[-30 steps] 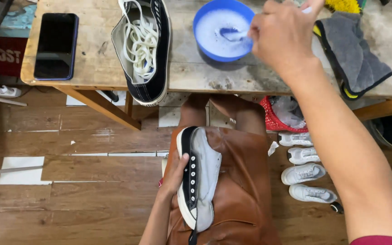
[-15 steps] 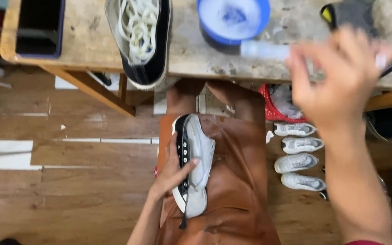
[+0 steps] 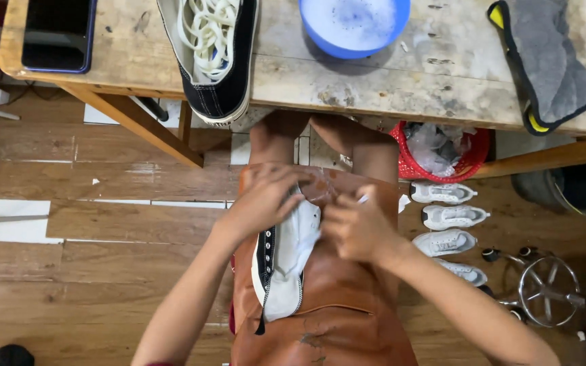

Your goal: Scrubbing the white rubber sole of a black sneaker with a brush and soapy water at a workbench.

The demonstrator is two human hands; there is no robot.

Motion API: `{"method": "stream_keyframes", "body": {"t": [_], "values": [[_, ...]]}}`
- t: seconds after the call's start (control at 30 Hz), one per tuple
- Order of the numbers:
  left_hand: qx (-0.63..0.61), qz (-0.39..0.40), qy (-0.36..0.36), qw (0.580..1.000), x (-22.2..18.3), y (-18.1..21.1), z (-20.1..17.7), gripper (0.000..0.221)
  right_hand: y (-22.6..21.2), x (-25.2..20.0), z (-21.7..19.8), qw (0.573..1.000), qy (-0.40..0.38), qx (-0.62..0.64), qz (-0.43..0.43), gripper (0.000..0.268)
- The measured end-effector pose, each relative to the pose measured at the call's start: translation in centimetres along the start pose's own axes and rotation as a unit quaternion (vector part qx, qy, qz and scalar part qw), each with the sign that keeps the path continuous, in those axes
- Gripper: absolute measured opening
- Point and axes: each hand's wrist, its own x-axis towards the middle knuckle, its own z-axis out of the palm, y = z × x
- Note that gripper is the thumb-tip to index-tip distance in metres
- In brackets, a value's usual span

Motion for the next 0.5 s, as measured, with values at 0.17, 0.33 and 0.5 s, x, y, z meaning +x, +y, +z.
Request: {"method": "stream_keyframes", "body": {"t": [0.17,0.33,0.5], "values": [[0.175,0.063,-0.274,0.944,4.4,3.1,0.0,0.015,0.1,-0.9,0.2,0.998,-0.04,0.055,-0.004,0.003],[0.14,0.072,-0.317,0.935,5.0,1.5,2.2,0.014,0.0,-2.2,1.4,0.997,-0.035,0.059,0.024,0.008],[0.037,0.06,-0.334,0.94,5.1,0.4,3.1,0.011,2.4,-2.7,1.0,0.995,-0.051,0.008,0.088,0.013]]}}
